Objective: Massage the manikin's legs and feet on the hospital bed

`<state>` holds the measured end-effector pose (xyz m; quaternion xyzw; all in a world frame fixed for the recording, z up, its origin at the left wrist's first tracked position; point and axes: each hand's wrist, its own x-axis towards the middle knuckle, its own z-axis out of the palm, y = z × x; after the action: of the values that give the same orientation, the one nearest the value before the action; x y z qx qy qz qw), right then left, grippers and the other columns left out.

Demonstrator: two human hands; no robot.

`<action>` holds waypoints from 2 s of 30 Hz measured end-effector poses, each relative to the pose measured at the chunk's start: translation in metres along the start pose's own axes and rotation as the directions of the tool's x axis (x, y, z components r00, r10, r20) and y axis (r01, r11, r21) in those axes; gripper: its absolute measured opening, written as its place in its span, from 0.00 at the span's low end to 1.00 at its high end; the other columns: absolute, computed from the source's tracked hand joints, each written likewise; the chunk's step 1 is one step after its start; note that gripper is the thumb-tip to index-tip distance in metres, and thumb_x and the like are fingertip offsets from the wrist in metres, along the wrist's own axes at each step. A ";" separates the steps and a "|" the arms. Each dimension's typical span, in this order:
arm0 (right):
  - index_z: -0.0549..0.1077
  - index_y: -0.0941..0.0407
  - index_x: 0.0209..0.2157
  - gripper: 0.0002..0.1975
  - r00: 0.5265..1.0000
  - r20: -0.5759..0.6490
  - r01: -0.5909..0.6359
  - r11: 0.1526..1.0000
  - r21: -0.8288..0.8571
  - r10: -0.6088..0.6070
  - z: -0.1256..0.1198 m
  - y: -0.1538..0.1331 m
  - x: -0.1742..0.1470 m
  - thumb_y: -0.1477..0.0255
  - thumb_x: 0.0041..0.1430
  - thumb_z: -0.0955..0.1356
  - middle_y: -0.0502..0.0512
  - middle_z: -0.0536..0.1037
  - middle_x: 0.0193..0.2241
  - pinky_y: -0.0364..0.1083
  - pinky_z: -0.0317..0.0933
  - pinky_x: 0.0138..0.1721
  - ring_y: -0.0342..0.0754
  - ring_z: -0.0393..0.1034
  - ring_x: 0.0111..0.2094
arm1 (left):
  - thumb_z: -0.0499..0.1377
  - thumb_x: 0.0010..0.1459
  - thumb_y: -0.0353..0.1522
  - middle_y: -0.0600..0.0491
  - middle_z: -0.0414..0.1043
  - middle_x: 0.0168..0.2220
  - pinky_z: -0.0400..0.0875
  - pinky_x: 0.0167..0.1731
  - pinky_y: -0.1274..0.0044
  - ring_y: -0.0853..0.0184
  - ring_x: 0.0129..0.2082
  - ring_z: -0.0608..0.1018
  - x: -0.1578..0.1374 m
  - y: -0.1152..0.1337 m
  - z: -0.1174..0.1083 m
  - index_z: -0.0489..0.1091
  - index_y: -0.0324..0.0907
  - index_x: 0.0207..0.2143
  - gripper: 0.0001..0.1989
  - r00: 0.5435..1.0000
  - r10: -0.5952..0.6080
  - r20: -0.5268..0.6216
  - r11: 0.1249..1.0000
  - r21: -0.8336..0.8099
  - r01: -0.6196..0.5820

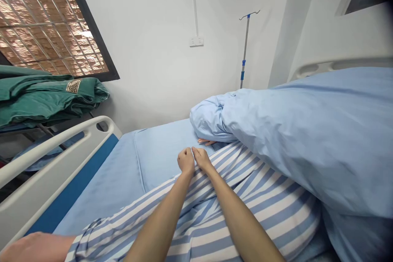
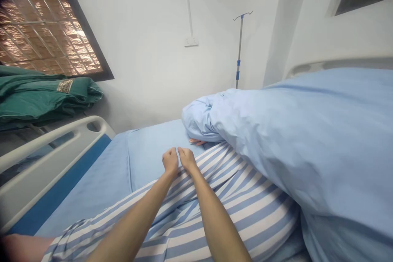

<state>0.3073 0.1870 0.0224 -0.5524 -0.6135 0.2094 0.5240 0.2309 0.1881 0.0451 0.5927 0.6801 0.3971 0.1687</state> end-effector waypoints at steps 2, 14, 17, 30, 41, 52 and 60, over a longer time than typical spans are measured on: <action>0.61 0.59 0.15 0.23 0.999 -0.033 -0.010 1.000 0.010 0.010 0.002 0.002 -0.002 0.62 0.55 0.52 0.47 0.59 0.13 0.39 0.44 0.20 0.39 0.52 0.18 | 0.40 0.51 0.38 0.51 0.69 0.23 0.55 0.23 0.80 0.70 0.24 0.66 -0.012 -0.010 0.007 0.67 0.40 0.20 0.20 0.998 0.005 0.055 0.999 0.054 -0.008; 0.63 0.59 0.15 0.24 0.996 -0.053 0.047 0.957 -0.286 -0.065 -0.026 -0.005 0.016 0.63 0.57 0.52 0.50 0.64 0.14 0.40 0.42 0.22 0.39 0.53 0.18 | 0.39 0.52 0.37 0.49 0.71 0.30 0.54 0.24 0.78 0.66 0.29 0.68 -0.020 -0.019 0.013 0.67 0.43 0.22 0.20 0.994 0.030 0.101 0.982 0.184 -0.048; 0.66 0.58 0.17 0.24 0.997 -0.066 -0.001 0.920 -0.393 -0.027 -0.026 0.005 0.005 0.63 0.57 0.52 0.51 0.68 0.16 0.41 0.41 0.22 0.40 0.55 0.19 | 0.39 0.52 0.38 0.50 0.71 0.29 0.53 0.24 0.78 0.67 0.28 0.67 -0.021 -0.020 0.014 0.67 0.43 0.21 0.20 0.993 0.055 0.102 0.982 0.175 -0.073; 0.70 0.59 0.23 0.24 0.993 -0.091 -0.110 0.909 -0.403 0.080 -0.030 0.002 0.002 0.63 0.58 0.51 0.54 0.73 0.23 0.41 0.43 0.24 0.42 0.62 0.25 | 0.44 0.47 0.36 0.59 0.50 0.12 0.50 0.18 0.82 0.76 0.16 0.57 -0.005 0.014 0.010 0.54 0.40 0.13 0.14 0.977 0.162 0.135 0.958 -0.258 -0.123; 0.69 0.58 0.21 0.23 0.988 -0.134 -0.127 0.917 -0.378 0.082 -0.029 0.003 -0.001 0.64 0.58 0.52 0.53 0.72 0.21 0.40 0.45 0.24 0.41 0.61 0.23 | 0.38 0.54 0.36 0.50 0.69 0.25 0.53 0.25 0.79 0.69 0.25 0.67 -0.029 0.003 0.029 0.64 0.42 0.21 0.19 0.974 0.178 0.141 0.969 0.148 -0.199; 0.71 0.59 0.22 0.25 0.999 -0.045 -0.037 0.915 -0.402 0.021 -0.057 0.008 0.016 0.63 0.58 0.51 0.53 0.71 0.19 0.40 0.45 0.23 0.41 0.61 0.22 | 0.40 0.53 0.35 0.52 0.69 0.23 0.50 0.24 0.79 0.70 0.24 0.65 -0.030 0.007 0.028 0.63 0.42 0.18 0.18 0.969 0.201 0.142 0.961 0.163 -0.224; 0.70 0.57 0.22 0.25 0.992 -0.119 -0.085 0.904 -0.419 0.038 -0.055 0.020 0.010 0.63 0.58 0.50 0.54 0.73 0.21 0.40 0.45 0.24 0.42 0.63 0.23 | 0.44 0.48 0.35 0.58 0.55 0.14 0.49 0.21 0.80 0.74 0.18 0.58 -0.025 0.013 0.026 0.55 0.40 0.12 0.15 0.963 0.205 0.175 0.976 -0.113 -0.188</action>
<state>0.3661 0.1842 0.0292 -0.6825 -0.5972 0.0578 0.4174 0.2636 0.1734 0.0323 0.6830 0.5796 0.3869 0.2190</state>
